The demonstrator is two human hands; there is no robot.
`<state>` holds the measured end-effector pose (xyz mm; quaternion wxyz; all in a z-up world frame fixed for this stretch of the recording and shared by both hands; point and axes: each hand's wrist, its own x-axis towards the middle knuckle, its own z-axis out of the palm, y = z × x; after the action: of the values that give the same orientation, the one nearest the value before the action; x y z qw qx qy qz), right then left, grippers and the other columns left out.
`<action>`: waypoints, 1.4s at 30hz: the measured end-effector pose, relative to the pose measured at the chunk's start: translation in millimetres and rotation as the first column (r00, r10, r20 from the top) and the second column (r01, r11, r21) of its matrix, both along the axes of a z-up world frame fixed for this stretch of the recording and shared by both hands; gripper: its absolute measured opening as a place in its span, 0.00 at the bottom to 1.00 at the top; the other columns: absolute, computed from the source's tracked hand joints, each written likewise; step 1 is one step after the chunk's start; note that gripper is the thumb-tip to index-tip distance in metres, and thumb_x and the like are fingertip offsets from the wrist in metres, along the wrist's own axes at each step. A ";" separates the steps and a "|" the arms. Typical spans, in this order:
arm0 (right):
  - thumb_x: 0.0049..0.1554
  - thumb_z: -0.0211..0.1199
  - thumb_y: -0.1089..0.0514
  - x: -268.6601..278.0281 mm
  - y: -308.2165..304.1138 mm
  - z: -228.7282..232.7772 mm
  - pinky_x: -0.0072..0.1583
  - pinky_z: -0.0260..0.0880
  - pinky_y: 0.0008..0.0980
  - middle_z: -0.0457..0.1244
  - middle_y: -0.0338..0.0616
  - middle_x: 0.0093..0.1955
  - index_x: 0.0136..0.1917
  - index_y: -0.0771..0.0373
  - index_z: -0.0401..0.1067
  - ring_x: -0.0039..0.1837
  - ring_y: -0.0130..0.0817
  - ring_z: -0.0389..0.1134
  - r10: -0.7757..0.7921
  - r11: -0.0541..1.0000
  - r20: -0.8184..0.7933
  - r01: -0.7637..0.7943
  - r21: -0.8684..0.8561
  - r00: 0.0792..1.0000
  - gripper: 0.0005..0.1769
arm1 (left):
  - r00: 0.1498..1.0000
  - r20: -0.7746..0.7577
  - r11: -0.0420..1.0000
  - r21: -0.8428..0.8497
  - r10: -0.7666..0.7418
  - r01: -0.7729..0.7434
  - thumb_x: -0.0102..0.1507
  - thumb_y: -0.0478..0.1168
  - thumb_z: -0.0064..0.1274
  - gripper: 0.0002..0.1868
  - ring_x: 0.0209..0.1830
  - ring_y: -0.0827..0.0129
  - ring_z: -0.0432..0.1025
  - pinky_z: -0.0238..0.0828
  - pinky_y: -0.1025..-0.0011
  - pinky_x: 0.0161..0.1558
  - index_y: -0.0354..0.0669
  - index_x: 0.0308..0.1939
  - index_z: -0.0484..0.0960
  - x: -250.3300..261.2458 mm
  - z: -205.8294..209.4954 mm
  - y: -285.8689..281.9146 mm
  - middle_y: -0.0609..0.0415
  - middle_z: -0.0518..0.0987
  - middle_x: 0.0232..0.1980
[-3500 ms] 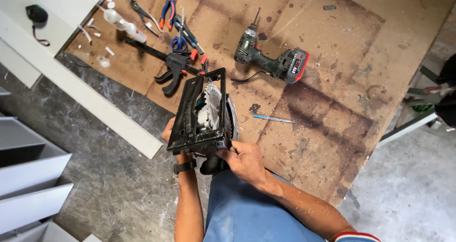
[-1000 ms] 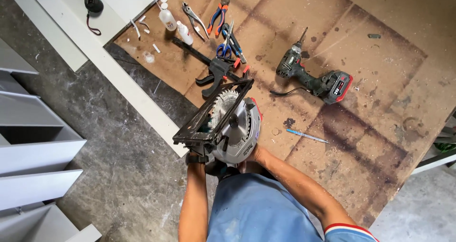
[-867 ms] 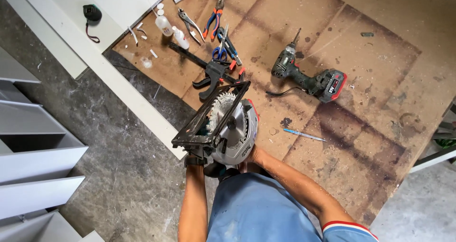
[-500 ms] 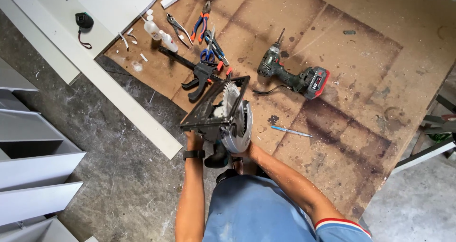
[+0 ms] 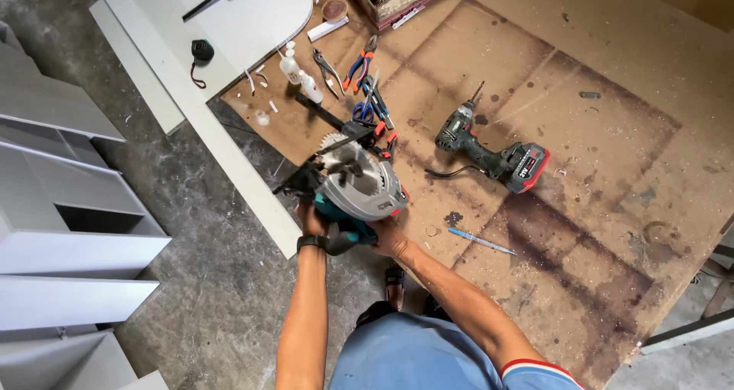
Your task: The person measures and marks a white panel with a tape measure and pencil, then uses a circular saw to cut the board.
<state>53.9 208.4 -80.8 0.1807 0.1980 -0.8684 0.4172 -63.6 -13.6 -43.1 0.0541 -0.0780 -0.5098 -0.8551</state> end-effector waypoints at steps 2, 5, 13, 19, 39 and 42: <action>0.37 0.72 0.58 0.2 3.5 24.7 0.74 0.55 0.55 0.55 0.59 0.75 0.76 0.55 0.59 0.76 0.61 0.53 0.030 0.999 0.037 -0.029 -0.032 0.999 0.54 | 0.980 0.188 0.998 -0.026 0.066 -0.062 0.63 0.46 0.56 0.15 0.35 0.63 0.76 0.76 0.63 0.35 0.40 0.47 0.78 4.8 29.2 8.1 0.53 0.79 0.40; 0.35 0.72 0.62 6.6 3.6 44.2 0.75 0.55 0.54 0.55 0.60 0.75 0.76 0.55 0.59 0.77 0.63 0.53 0.050 0.996 -0.009 -0.051 -0.077 0.999 0.55 | 0.906 0.395 0.988 -0.087 0.151 -0.127 0.63 0.51 0.53 0.16 0.27 0.63 0.75 0.72 0.65 0.23 0.43 0.44 0.78 19.8 61.5 17.4 0.53 0.79 0.34; 0.43 0.79 0.53 25.3 3.2 85.9 0.72 0.59 0.52 0.55 0.68 0.72 0.73 0.67 0.59 0.74 0.66 0.57 -0.101 0.920 -0.214 0.010 -0.392 0.972 0.50 | 0.919 0.366 0.984 -0.154 0.146 -0.095 0.63 0.52 0.48 0.16 0.19 0.65 0.70 0.63 0.68 0.16 0.43 0.41 0.80 33.7 88.7 34.8 0.54 0.77 0.29; 0.41 0.76 0.50 38.7 9.1 128.0 0.70 0.62 0.55 0.61 0.66 0.66 0.67 0.72 0.64 0.69 0.65 0.62 -0.218 0.900 -0.286 0.078 -0.430 0.933 0.46 | 0.843 0.493 0.969 -0.217 0.213 -0.118 0.64 0.51 0.48 0.15 0.20 0.65 0.70 0.60 0.68 0.15 0.43 0.40 0.79 33.1 93.1 33.0 0.54 0.76 0.30; 0.43 0.78 0.50 19.2 12.0 118.8 0.66 0.68 0.49 0.66 0.56 0.61 0.63 0.64 0.71 0.64 0.55 0.68 -0.260 0.822 -0.120 0.154 -0.548 0.958 0.37 | 0.841 0.485 0.965 -0.215 0.239 -0.150 0.65 0.52 0.45 0.18 0.29 0.61 0.78 0.73 0.64 0.22 0.43 0.47 0.79 20.8 118.8 51.0 0.51 0.81 0.38; 0.43 0.77 0.50 20.6 14.0 121.4 0.67 0.66 0.50 0.66 0.56 0.62 0.63 0.64 0.71 0.66 0.56 0.67 -0.268 0.824 -0.147 0.148 -0.547 0.952 0.37 | 0.898 0.356 0.940 -0.308 0.257 -0.147 0.64 0.51 0.48 0.18 0.26 0.61 0.75 0.68 0.64 0.20 0.40 0.47 0.79 25.6 116.9 51.0 0.50 0.80 0.36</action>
<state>74.5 222.5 40.6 0.3668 0.0885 -0.7107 0.5937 -38.0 37.4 73.8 0.0293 0.1413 -0.6286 -0.7642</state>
